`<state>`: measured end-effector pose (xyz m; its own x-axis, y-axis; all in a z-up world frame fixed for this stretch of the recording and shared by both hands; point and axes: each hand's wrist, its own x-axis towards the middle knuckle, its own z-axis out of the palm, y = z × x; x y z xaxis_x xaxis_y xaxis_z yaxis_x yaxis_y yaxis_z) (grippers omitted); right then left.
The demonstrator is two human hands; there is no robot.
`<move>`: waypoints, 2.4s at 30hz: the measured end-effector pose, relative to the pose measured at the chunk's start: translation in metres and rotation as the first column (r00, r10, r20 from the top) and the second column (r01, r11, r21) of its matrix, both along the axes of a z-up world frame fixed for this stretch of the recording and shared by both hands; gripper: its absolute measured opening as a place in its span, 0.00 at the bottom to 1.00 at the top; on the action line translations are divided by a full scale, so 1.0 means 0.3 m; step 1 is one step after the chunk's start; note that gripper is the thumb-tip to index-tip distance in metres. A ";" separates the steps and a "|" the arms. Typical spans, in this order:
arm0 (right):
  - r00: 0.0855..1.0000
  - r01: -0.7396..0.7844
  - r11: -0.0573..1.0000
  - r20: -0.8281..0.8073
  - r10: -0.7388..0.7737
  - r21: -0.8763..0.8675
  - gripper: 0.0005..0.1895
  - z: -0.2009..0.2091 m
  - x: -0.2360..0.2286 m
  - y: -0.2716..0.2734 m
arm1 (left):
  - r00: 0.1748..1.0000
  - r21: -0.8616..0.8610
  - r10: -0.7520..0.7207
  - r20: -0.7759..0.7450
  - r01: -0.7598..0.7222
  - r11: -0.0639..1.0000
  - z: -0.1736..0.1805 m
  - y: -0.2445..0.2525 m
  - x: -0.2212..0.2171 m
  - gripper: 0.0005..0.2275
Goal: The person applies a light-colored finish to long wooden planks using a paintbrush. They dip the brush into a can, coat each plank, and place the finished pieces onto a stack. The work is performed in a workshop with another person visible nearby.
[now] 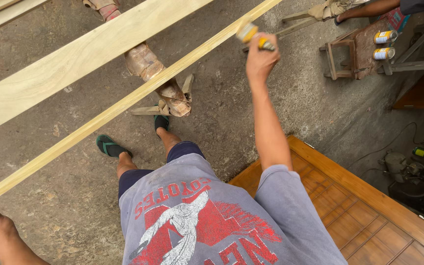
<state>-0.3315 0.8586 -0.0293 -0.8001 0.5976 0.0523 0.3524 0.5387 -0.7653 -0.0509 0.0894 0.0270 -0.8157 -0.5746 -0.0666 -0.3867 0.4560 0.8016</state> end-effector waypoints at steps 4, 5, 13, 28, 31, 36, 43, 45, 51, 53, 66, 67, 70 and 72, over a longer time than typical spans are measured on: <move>0.986 -0.155 0.978 0.045 0.163 -0.140 0.07 0.035 0.062 -0.017 | 0.973 0.025 0.202 0.113 -0.206 0.978 -0.008 0.013 -0.007 0.10; 0.994 -0.106 0.993 0.017 0.107 -0.050 0.06 0.044 0.045 0.020 | 0.947 -0.006 0.266 0.180 -0.269 0.963 -0.014 0.013 -0.013 0.11; 0.947 -0.307 0.951 -0.110 0.302 -0.032 0.05 0.153 0.121 -0.298 | 0.985 0.110 0.169 0.030 -0.171 0.979 -0.048 -0.028 0.047 0.11; 0.930 -0.220 0.906 -0.200 0.307 0.362 0.08 0.181 0.182 -0.384 | 0.996 -0.335 -0.093 0.000 0.088 0.938 -0.061 -0.085 0.115 0.10; 0.918 -0.369 0.921 -0.108 0.382 0.125 0.08 0.247 0.273 -0.680 | 0.997 -0.339 -0.076 -0.033 0.061 0.939 -0.044 -0.094 0.064 0.07; 0.657 -0.732 0.681 -0.243 0.714 0.018 0.10 0.391 0.540 -1.217 | 0.997 -0.292 -0.058 -0.046 0.042 0.955 -0.034 -0.083 0.011 0.07; 0.343 -0.935 0.278 -0.354 0.870 -0.222 0.12 0.495 0.587 -1.539 | 0.995 -0.280 -0.070 -0.076 0.046 0.959 -0.049 -0.089 0.024 0.07; 0.459 -0.886 0.405 -0.306 0.834 -0.225 0.09 0.476 0.547 -1.455 | 0.992 -0.253 -0.076 -0.097 0.050 0.966 -0.047 -0.094 0.030 0.06; 0.949 -0.304 0.953 -0.088 0.302 -0.010 0.13 0.358 0.458 -0.862 | 0.974 -0.305 -0.222 0.053 0.227 0.925 -0.042 -0.196 -0.029 0.10; 0.986 -0.165 0.984 -0.039 0.163 -0.065 0.13 0.353 0.509 -0.674 | 0.950 -0.225 -0.311 0.036 0.311 0.923 -0.051 -0.249 -0.064 0.08; 0.810 0.507 0.693 0.009 -0.586 -0.512 0.12 0.193 1.167 0.001 | 0.940 -0.352 0.139 0.311 -0.022 0.936 0.115 0.058 -0.185 0.32; 0.782 0.532 0.657 0.012 -0.624 -0.534 0.13 0.177 1.208 0.053 | 0.972 -0.473 0.117 0.205 -0.007 0.881 0.118 0.134 -0.156 0.31; 0.687 0.612 0.532 0.060 -0.724 -0.586 0.15 0.112 1.269 0.253 | 0.999 -0.568 -0.043 -0.022 0.023 0.823 0.060 0.485 -0.139 0.20; 0.664 0.628 0.491 0.087 -0.742 -0.603 0.17 0.066 1.302 0.412 | 0.982 -0.322 -0.187 -0.004 0.176 0.930 0.018 0.774 -0.129 0.12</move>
